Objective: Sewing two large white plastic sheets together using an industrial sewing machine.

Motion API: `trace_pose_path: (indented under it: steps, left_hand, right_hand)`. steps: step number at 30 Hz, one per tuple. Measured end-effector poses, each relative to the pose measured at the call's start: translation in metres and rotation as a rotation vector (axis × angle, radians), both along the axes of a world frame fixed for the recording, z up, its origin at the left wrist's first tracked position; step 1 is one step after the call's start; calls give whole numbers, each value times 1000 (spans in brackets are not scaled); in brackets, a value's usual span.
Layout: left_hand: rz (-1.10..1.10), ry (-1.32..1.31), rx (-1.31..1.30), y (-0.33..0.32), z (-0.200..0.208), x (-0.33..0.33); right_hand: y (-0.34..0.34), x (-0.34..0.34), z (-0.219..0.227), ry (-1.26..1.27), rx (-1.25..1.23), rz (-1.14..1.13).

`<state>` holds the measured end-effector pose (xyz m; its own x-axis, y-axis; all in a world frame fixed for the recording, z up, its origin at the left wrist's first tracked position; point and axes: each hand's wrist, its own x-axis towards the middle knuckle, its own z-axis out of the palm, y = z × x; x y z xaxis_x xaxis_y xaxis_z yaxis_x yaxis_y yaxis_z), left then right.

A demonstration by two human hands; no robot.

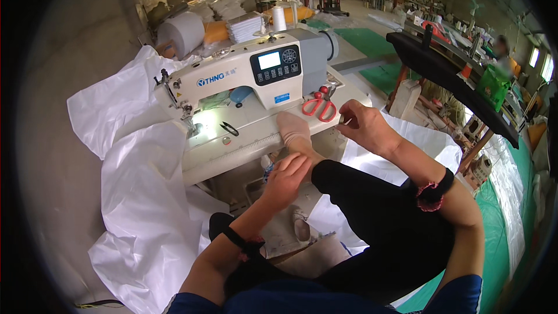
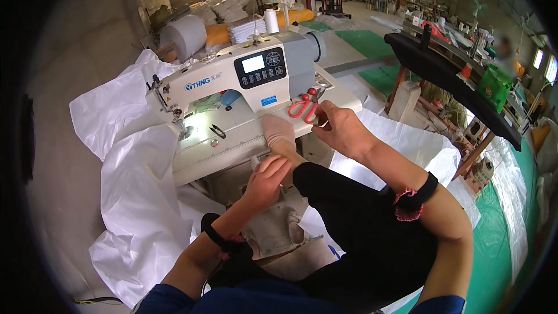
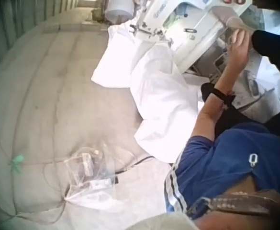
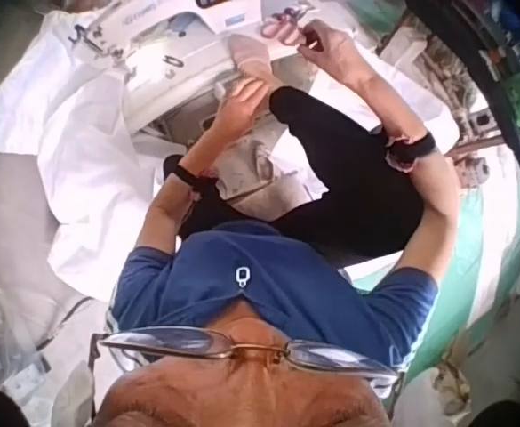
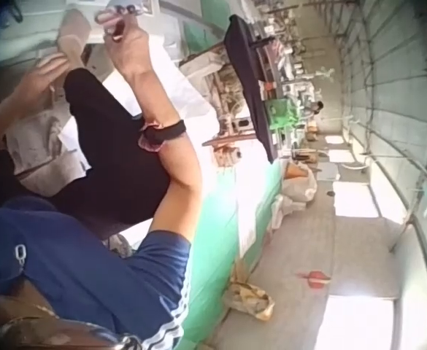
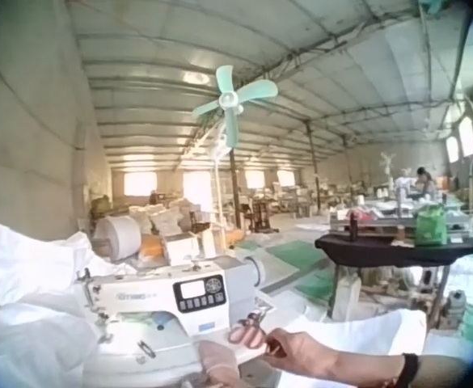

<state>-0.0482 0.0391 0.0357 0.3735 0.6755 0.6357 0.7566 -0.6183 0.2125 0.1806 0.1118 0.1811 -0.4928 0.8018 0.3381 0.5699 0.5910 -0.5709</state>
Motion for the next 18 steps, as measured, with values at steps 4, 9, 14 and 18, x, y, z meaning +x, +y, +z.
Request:
trace_pose_path:
  steps: [4,9,14,18]
  left_hand:
    - [90,105,48,27,10,-4]
    - [176,199,112,63,19,-13]
    - [51,93,57,27,8,11]
    - [-47,17,-34,-2,4,11]
  right_hand:
    - [0,5,-3,-5,-16,6]
    - [-1,7,-1,8,-3,-2]
    - [-2,2,2,32,-24,21]
    - [0,2,0,-34,11,20]
